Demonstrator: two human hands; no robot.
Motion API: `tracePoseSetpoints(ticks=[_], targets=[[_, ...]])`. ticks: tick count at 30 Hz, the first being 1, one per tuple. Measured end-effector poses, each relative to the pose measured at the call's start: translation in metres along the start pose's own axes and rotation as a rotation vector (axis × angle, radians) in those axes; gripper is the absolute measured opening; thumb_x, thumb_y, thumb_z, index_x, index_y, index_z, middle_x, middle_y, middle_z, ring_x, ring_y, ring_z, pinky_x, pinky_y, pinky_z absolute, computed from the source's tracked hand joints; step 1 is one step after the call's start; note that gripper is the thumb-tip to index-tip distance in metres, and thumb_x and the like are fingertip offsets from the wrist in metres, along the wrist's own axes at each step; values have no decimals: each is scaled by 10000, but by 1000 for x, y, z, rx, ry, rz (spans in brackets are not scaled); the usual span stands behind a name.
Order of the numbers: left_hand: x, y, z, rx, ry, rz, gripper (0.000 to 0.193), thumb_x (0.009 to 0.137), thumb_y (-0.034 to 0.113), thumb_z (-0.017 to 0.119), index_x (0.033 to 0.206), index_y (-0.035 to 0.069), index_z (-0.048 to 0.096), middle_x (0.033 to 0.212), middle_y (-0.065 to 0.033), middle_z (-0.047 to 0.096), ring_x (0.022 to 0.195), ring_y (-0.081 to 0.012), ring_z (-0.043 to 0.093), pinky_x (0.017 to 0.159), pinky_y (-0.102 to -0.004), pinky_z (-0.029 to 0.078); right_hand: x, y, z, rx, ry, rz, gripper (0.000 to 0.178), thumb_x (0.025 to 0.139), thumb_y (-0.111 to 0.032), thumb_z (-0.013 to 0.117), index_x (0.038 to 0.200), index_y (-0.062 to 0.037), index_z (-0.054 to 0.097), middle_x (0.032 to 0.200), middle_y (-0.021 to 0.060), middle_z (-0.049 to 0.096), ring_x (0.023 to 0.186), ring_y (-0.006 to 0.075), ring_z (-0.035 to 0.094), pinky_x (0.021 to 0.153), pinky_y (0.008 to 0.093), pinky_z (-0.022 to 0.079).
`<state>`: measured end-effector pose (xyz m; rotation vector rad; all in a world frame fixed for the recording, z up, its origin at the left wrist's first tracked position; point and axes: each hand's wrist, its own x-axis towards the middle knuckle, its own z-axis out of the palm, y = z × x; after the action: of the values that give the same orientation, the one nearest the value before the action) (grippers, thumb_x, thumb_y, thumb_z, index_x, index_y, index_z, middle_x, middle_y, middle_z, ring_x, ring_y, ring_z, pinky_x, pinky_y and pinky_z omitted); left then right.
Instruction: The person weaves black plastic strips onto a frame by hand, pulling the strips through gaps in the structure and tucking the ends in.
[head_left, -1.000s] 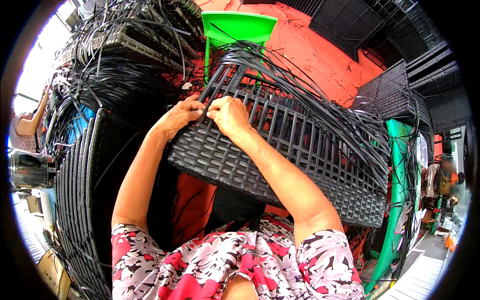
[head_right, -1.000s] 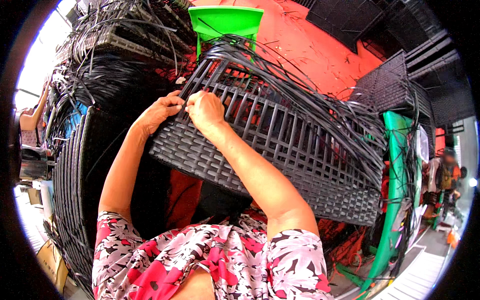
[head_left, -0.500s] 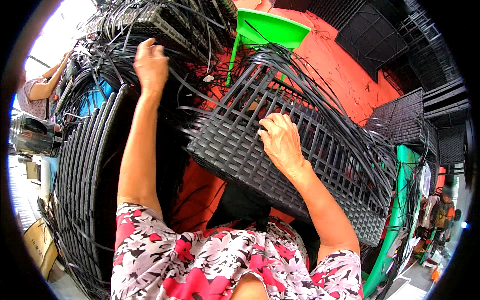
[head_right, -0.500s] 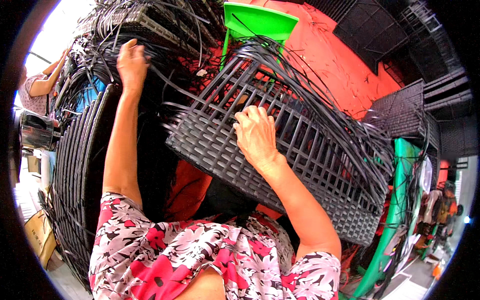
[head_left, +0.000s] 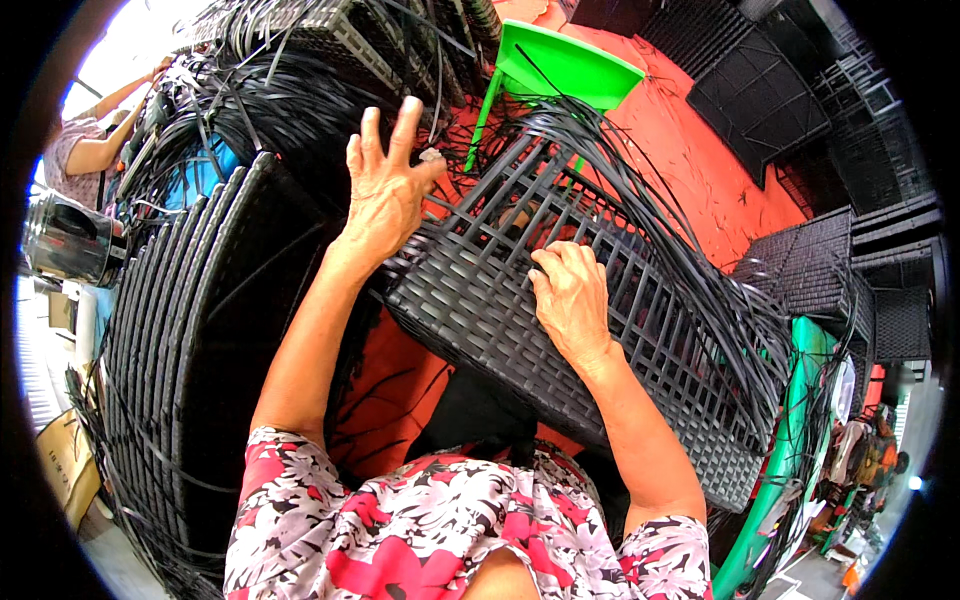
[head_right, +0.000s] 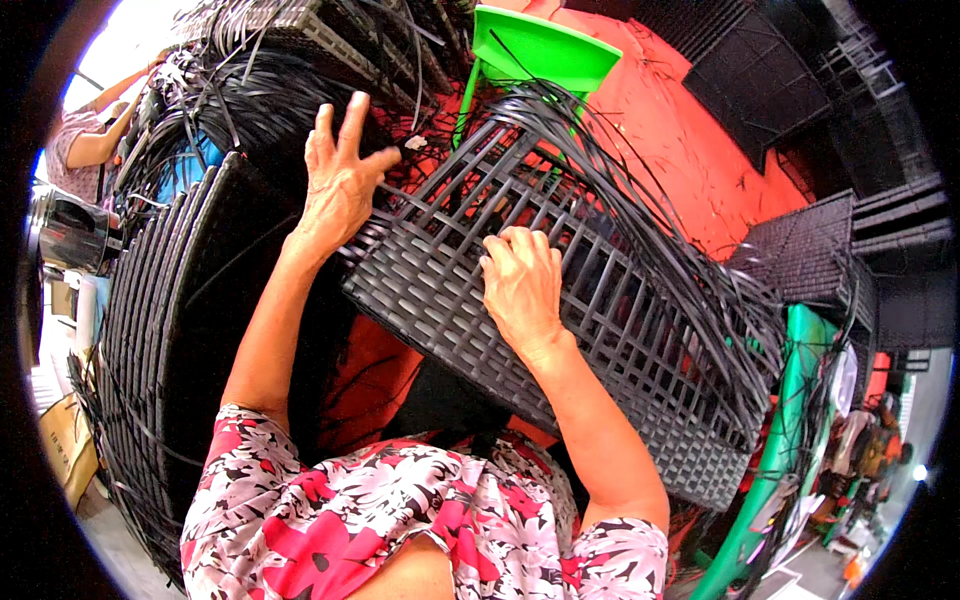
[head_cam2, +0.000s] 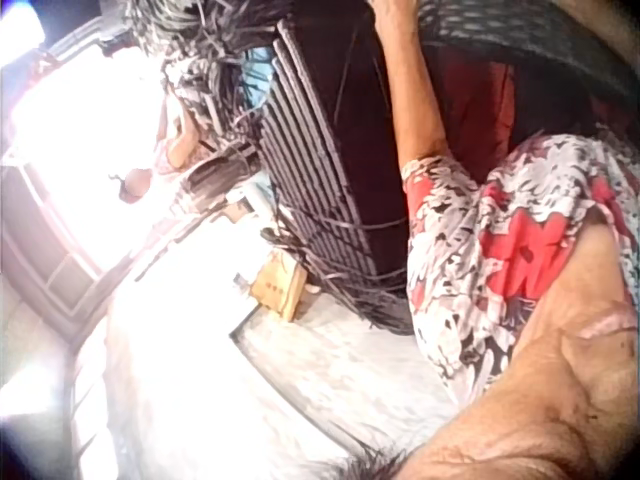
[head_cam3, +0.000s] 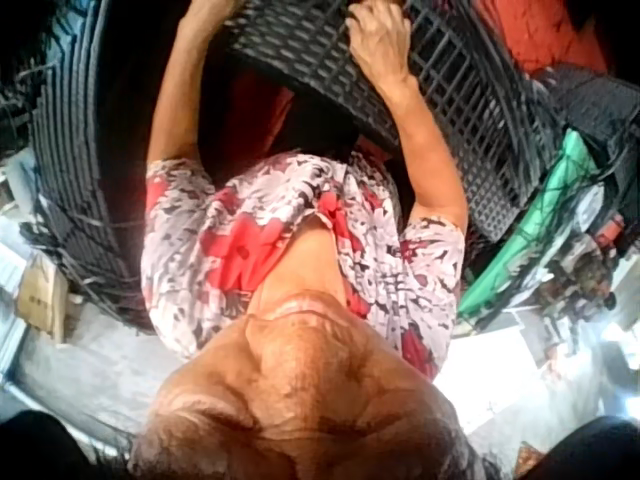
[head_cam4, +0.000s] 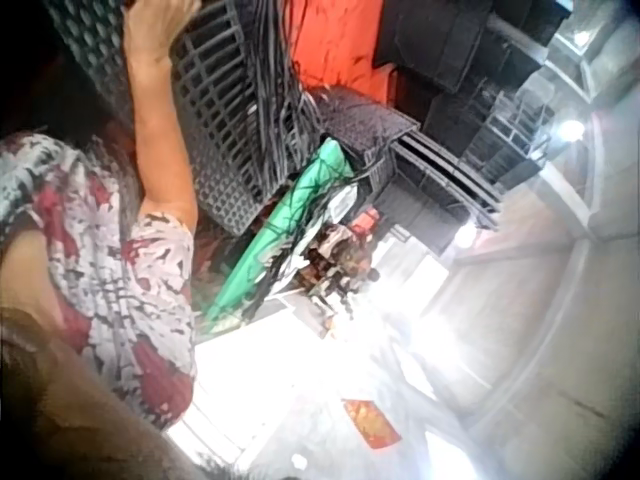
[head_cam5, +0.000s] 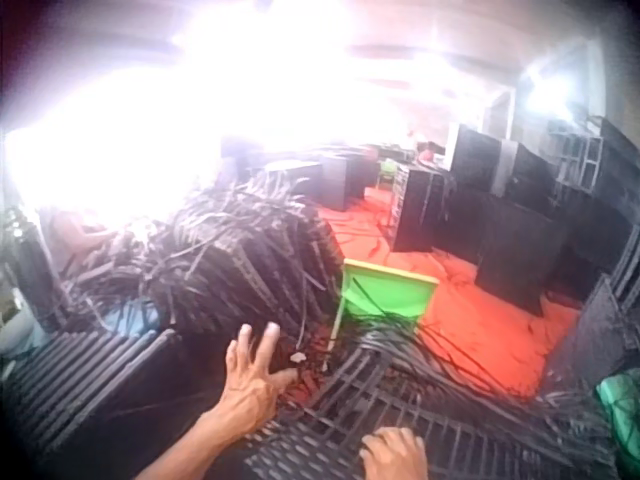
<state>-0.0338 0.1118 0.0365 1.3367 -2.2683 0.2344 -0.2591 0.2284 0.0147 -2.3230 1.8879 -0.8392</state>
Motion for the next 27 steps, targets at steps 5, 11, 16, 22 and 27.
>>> tracePoseSetpoints(ticks=[5,11,16,22,27], targets=[[-6,-22,37,-451,279,-499,579,796,-4,644,1334,60,441,1317,-247,418,1149,-342,488,974,-371,400,0,-1,1,3,7,-6,201,764,-96,662,959,-56,641,1011,79,578,949,271,523,773,394,408],[-29,-36,53,-930,-235,-493,264,853,-5,569,1109,32,620,1122,-108,621,991,-179,603,852,-289,466,43,-8,-6,72,-1,-140,90,767,-39,635,856,-22,645,860,111,607,841,301,561,743,389,457],[-38,-27,60,-764,532,-591,178,899,0,535,1057,-5,616,957,-62,647,896,-141,605,810,-236,460,111,-28,26,95,-128,-313,107,821,-142,620,845,-49,667,845,108,636,840,310,561,740,384,480],[-67,-12,31,-1246,432,-751,108,928,46,526,936,-2,622,840,-38,638,770,-105,606,733,-237,490,156,-50,65,100,-828,-148,244,761,-233,651,926,-59,699,877,158,680,932,366,602,866,457,431],[-76,-16,32,-1219,161,-710,128,884,99,584,866,-11,646,842,-52,642,787,-116,595,714,-263,471,161,-36,83,545,-699,123,318,709,-45,641,1024,-8,644,784,122,671,769,229,650,687,346,500]])
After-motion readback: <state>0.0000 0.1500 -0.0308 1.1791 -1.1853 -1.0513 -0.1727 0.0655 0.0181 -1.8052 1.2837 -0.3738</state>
